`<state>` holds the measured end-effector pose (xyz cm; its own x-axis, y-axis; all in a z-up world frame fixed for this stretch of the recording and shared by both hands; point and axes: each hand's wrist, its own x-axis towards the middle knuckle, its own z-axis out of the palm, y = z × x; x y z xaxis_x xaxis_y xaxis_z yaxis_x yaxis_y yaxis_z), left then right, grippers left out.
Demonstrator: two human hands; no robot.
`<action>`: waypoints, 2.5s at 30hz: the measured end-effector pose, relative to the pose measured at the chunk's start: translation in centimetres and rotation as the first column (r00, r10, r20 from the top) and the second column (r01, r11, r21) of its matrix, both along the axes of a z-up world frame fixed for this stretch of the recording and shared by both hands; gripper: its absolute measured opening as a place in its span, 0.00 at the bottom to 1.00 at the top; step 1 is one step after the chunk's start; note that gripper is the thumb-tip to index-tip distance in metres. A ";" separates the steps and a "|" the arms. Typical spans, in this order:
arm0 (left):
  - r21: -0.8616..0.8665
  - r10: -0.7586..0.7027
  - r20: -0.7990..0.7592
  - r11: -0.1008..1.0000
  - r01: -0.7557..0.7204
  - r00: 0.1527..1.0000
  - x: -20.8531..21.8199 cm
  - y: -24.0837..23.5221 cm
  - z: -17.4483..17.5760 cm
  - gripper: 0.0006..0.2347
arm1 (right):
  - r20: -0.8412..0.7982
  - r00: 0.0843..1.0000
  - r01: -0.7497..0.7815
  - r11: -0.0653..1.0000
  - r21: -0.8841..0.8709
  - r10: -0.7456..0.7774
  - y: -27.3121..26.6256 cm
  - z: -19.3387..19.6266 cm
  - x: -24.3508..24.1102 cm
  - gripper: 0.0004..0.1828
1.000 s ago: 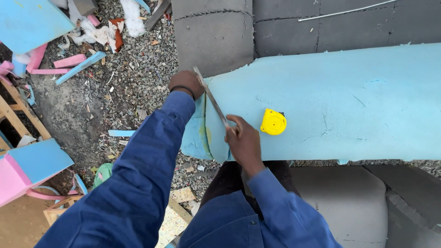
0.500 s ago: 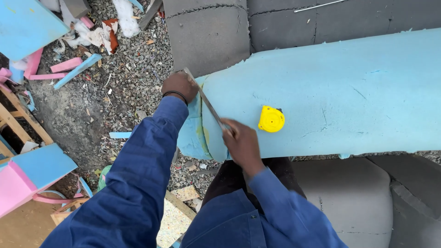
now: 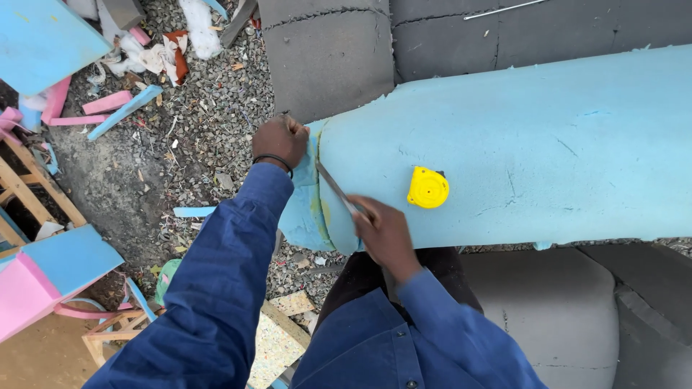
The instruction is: The person measures a large piece of light blue foam using a yellow tape measure and marks it with a metal tool. They then cut the foam along the marked lines using a long, thin metal blade. The person repeats the measuring and cutting process on a separate piece of dark gray foam.
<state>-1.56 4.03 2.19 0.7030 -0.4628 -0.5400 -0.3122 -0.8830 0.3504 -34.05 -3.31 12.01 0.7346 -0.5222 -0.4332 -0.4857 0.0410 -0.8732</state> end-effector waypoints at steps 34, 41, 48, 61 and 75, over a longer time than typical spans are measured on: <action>-0.484 0.592 -0.360 0.543 -0.686 0.722 -15.9 13.6 5.9 0.12 | -0.091 0.978 -0.202 0.963 -0.176 0.188 1.1 1.5 -4.0 0.25; -0.407 0.504 -0.103 0.765 -0.499 0.858 -17.4 11.4 6.1 0.09 | -0.275 0.930 -0.295 0.941 -0.168 0.243 0.1 6.5 -9.9 0.28; -0.249 0.358 0.212 0.920 -0.304 0.909 -16.9 11.0 4.5 0.10 | -0.197 0.938 -0.335 0.888 -0.315 0.284 2.6 1.9 -3.2 0.27; -0.325 0.383 0.184 0.893 -0.312 0.905 -17.2 12.5 2.9 0.16 | -0.377 0.879 -0.405 0.874 -0.269 0.292 2.1 1.3 -8.4 0.24; -0.532 0.526 0.049 0.733 -0.424 0.849 -19.1 13.6 5.9 0.12 | -0.435 0.802 -0.550 0.790 -0.272 0.409 0.6 2.0 -10.4 0.26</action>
